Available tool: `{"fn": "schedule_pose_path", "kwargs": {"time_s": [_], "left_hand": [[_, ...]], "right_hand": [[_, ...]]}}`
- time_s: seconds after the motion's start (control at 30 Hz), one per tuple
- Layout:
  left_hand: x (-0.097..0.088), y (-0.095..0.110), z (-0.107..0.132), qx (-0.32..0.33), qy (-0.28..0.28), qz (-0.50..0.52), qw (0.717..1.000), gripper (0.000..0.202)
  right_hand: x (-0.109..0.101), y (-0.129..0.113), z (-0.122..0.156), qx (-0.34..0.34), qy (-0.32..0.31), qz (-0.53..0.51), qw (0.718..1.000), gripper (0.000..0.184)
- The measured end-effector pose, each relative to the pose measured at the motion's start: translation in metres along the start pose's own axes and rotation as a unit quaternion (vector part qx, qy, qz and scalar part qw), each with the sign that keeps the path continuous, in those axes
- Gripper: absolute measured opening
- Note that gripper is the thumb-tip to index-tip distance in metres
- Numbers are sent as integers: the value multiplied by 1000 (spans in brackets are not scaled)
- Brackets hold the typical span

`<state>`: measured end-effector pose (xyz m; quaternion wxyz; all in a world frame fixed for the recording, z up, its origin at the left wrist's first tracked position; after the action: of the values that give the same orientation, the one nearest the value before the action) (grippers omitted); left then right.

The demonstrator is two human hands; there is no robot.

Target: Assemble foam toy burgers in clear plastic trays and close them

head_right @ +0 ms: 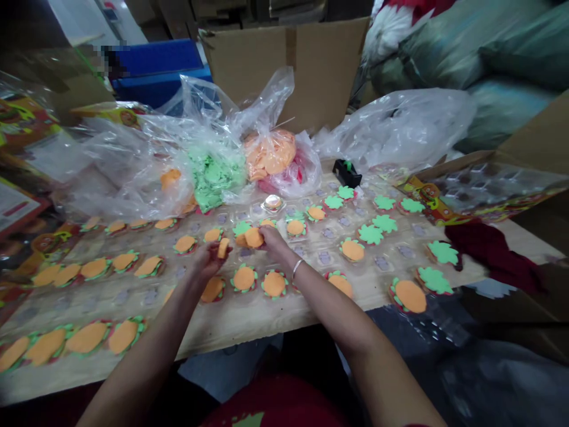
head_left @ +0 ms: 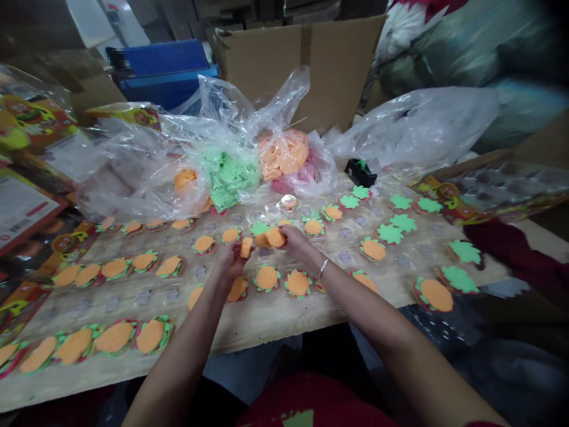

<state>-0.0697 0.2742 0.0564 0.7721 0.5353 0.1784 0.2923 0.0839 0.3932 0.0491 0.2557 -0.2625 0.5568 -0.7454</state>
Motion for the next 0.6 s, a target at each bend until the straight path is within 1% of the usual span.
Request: {"fn": "schedule_pose_path", "kwargs": {"time_s": [0.07, 0.13, 0.17, 0.2, 0.23, 0.27, 0.3, 0.33, 0.37, 0.4, 0.43, 0.47, 0.5, 0.53, 0.57, 0.6], "left_hand": [[4, 6, -5, -15, -5, -31, 999, 14], [12, 12, -8, -14, -9, -70, 997, 21], [16, 16, -9, -6, -10, -96, 995, 26], [20, 19, -10, 10, -10, -142, 990, 32], [25, 24, -10, 34, -7, -204, 978, 38], [30, 31, -10, 77, 1, -320, 944, 44], [38, 35, -10, 112, 2, -432, 895, 47], [46, 35, -10, 133, -5, -518, 845, 48], [53, 34, -10, 147, -10, -582, 800, 48], [56, 31, -10, 150, -17, -619, 771, 47], [59, 28, -11, 151, -23, -639, 754, 45], [60, 27, -11, 155, -27, -647, 746, 44], [62, 27, -11, 164, -32, -647, 744, 41], [64, 29, -10, 177, -37, -641, 746, 38], [65, 32, -10, 187, -37, -631, 752, 34], [65, 35, -9, 193, -33, -616, 763, 32]], "right_hand": [[0, 0, 7, 15, -12, -38, 999, 11], [-1, 0, 22, 17, -30, -65, 997, 11], [-3, -1, 31, 7, -46, -73, 996, 13], [-9, -3, 41, -13, -63, -77, 995, 17], [-20, -6, 53, -41, -73, -73, 994, 20], [-36, -9, 66, -72, -72, -60, 993, 22], [-60, -11, 80, -98, -51, -41, 993, 23], [-90, -11, 94, -115, -12, -15, 993, 24], [-124, -11, 108, -120, 39, 12, 992, 24], [-161, -9, 123, -114, 97, 40, 988, 24], [-197, -8, 137, -102, 152, 72, 981, 23], [-231, -8, 150, -87, 204, 101, 970, 23], [-261, -9, 160, -74, 248, 127, 957, 23], [-286, -11, 167, -65, 282, 148, 946, 23], [-306, -14, 170, -57, 307, 166, 935, 23], [-321, -16, 169, -50, 322, 182, 928, 23]]}}
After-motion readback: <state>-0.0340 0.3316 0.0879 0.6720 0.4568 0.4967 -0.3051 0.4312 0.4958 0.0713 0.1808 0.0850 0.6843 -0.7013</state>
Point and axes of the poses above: each hand's wrist, its own z-axis away from the middle knuckle, its own x-axis out of the palm, y = z × x, the point moved 9 cm from there along -z, towards the middle knuckle, and after that the axes turned 5 degrees about -y, right-handed, at the moved point
